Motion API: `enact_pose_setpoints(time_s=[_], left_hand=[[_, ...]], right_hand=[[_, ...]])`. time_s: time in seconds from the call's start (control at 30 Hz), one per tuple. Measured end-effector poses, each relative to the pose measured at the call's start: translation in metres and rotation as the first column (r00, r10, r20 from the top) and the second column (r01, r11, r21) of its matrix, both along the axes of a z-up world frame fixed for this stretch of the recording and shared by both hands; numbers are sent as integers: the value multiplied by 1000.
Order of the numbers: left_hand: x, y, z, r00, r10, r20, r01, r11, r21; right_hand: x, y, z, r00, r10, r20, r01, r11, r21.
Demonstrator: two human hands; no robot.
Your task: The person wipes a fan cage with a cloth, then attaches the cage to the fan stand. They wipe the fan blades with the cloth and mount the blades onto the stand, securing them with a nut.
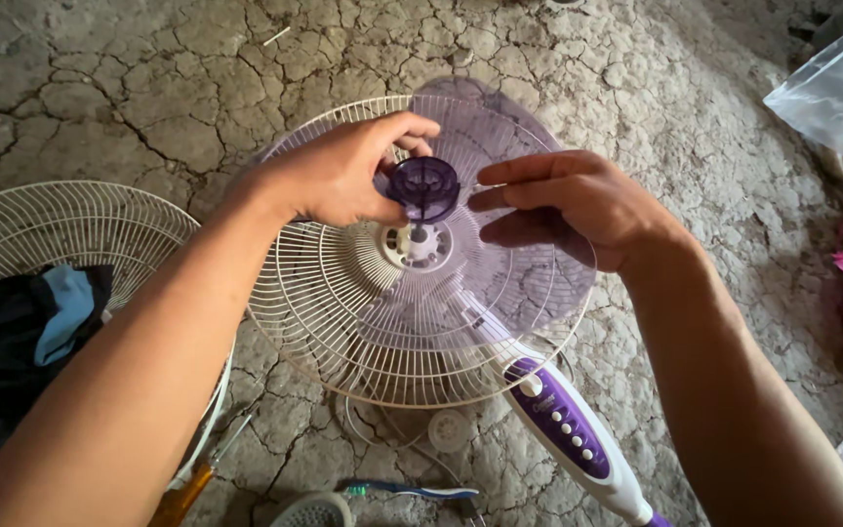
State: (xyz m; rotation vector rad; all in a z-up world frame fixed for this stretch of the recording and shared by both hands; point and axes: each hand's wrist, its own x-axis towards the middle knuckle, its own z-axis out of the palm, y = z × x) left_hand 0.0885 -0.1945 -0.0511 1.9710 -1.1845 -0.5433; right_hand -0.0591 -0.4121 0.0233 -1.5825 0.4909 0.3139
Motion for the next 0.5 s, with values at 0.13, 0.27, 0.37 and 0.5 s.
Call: enact_pose_setpoints(time_s=[0.13,0.27,0.37,0.5], left_hand=[[-1,2,-5,996,-77,46,82,991,-102],[3,17,-1,982,-145,-120,111,962,-251],[9,34,5,904,-189,-384,41,932,-360],[17,49,-2,852,-240,-466,-62,837,-544]], right_hand=[[1,-6,-8,999,-1,51,-8,984,176],[1,-11,-18,973,-108,202,-4,875,484],[2,-8,-27,951,-256,175,203,941,271],[-1,1,-36,956,-142,256,133,990,50]])
